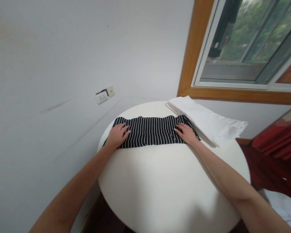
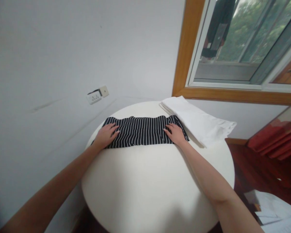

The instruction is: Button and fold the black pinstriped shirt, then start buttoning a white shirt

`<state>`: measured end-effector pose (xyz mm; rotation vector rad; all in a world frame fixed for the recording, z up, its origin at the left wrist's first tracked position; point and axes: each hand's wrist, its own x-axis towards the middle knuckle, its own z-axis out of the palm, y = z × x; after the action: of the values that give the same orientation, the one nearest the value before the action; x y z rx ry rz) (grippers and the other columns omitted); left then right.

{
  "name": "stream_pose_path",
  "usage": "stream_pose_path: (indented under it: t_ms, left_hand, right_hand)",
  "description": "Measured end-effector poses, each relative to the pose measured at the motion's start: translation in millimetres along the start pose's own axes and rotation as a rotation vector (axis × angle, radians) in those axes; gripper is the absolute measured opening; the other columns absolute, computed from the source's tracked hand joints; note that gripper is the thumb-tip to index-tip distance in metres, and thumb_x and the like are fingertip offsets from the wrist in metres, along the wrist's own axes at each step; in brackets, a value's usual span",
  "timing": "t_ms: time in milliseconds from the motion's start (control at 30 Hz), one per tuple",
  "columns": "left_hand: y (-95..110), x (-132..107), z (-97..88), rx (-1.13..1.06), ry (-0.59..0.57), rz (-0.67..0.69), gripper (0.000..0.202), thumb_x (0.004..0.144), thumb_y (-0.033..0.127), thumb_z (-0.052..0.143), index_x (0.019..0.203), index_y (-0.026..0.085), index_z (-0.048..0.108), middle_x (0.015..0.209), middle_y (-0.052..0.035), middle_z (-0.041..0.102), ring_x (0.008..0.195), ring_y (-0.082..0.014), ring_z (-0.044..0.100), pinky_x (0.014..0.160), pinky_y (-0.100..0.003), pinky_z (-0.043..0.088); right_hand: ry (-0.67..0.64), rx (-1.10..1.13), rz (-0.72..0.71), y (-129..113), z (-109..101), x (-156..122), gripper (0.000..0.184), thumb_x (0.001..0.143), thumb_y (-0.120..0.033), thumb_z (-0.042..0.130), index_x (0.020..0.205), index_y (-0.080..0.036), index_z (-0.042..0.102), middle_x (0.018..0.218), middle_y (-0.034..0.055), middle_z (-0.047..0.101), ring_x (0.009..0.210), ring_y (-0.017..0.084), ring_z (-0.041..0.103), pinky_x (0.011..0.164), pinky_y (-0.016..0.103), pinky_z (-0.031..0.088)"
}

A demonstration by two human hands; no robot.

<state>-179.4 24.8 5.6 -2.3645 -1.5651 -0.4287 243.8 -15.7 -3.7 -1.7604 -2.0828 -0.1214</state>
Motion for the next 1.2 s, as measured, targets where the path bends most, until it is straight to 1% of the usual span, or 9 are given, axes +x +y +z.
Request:
stream_pose_path:
  t_ms: [100,167,300,367,533,667,900,1033,1200]
  left_hand:
    - [-8,-2,-21.6,0.077,0.148,-0.239,0.055,0.095,0.046,0.029,0.125,0.012,0.06,0.123,-0.0176,0.06,0.117,-0.0315,0.052,0.1,-0.044,0.04]
    - [-17,-3,-31.4,0.138,0.129,-0.4,0.061,0.094,0.051,0.027,0.121,0.008,0.061,0.114,-0.0211,0.063,0.111,-0.0348,0.055,0.092,-0.045,0.043]
    - [-32,3,-32.1,0.094,-0.22,-0.607,0.079,0.087,0.069,0.025,0.105,0.005,0.066,0.106,-0.0259,0.065,0.102,-0.039,0.06,0.082,-0.045,0.047]
    - [-33,8,-27.0,0.026,-0.336,-0.647,0.081,0.084,0.073,0.027,0.106,0.005,0.065,0.107,-0.0261,0.066,0.102,-0.0388,0.062,0.082,-0.043,0.048]
    - [-15,15,-16.3,-0.019,-0.28,-0.667,0.076,0.085,0.069,0.034,0.116,0.004,0.057,0.112,-0.0262,0.065,0.105,-0.0378,0.062,0.084,-0.043,0.048]
    - [-4,15,-10.4,0.023,-0.223,-0.718,0.073,0.086,0.066,0.035,0.116,0.002,0.056,0.108,-0.0265,0.066,0.103,-0.0387,0.063,0.083,-0.045,0.048]
    - [1,5,-7.7,0.088,-0.174,-0.572,0.053,0.094,0.046,0.024,0.114,0.01,0.057,0.102,-0.0215,0.069,0.098,-0.0364,0.065,0.077,-0.042,0.047]
    - [6,-7,-14.7,0.129,-0.095,-0.502,0.056,0.097,0.046,0.017,0.116,0.011,0.055,0.098,-0.0199,0.069,0.094,-0.0347,0.066,0.075,-0.04,0.048]
    - [-5,-15,-24.4,0.135,-0.174,-0.429,0.059,0.097,0.048,0.013,0.119,0.01,0.053,0.089,-0.0196,0.07,0.088,-0.0338,0.068,0.073,-0.039,0.049]
  right_hand:
    - [0.134,-0.063,0.043,-5,-18,0,0.04,0.099,-0.036,0.034,0.114,-0.017,0.065,0.12,0.01,0.065,0.113,0.022,0.057,0.1,0.034,0.04]
    - [0.144,-0.154,0.119,-7,-29,0,0.036,0.098,-0.03,0.034,0.109,-0.016,0.066,0.113,0.0112,0.067,0.107,0.023,0.059,0.093,0.034,0.044]
    - [0.025,-0.313,0.304,-3,-35,2,0.034,0.097,-0.02,0.032,0.101,-0.013,0.065,0.103,0.0152,0.067,0.094,0.025,0.064,0.076,0.033,0.048]
    - [-0.003,-0.343,0.357,-2,-31,3,0.033,0.097,-0.021,0.033,0.1,-0.01,0.065,0.1,0.0166,0.067,0.091,0.025,0.065,0.073,0.032,0.048]
    - [0.057,-0.366,0.4,-7,-12,5,0.042,0.096,-0.039,0.042,0.11,-0.003,0.061,0.103,0.0219,0.063,0.099,0.029,0.061,0.072,0.033,0.049]
    - [0.023,-0.358,0.465,-9,-4,6,0.05,0.095,-0.047,0.042,0.108,-0.003,0.063,0.107,0.024,0.06,0.093,0.029,0.062,0.072,0.035,0.047]
    - [0.142,-0.461,0.349,-12,-4,-7,0.035,0.094,-0.04,0.047,0.101,-0.009,0.062,0.107,0.0208,0.06,0.106,0.033,0.056,0.082,0.043,0.043]
    - [0.034,-0.401,0.38,-11,-6,-13,0.036,0.099,-0.04,0.032,0.109,-0.014,0.055,0.099,0.0156,0.065,0.09,0.028,0.065,0.069,0.035,0.046]
    - [-0.108,-0.345,0.198,2,-23,-15,0.039,0.101,-0.046,0.024,0.114,-0.018,0.049,0.099,0.0112,0.068,0.084,0.024,0.068,0.067,0.03,0.046]
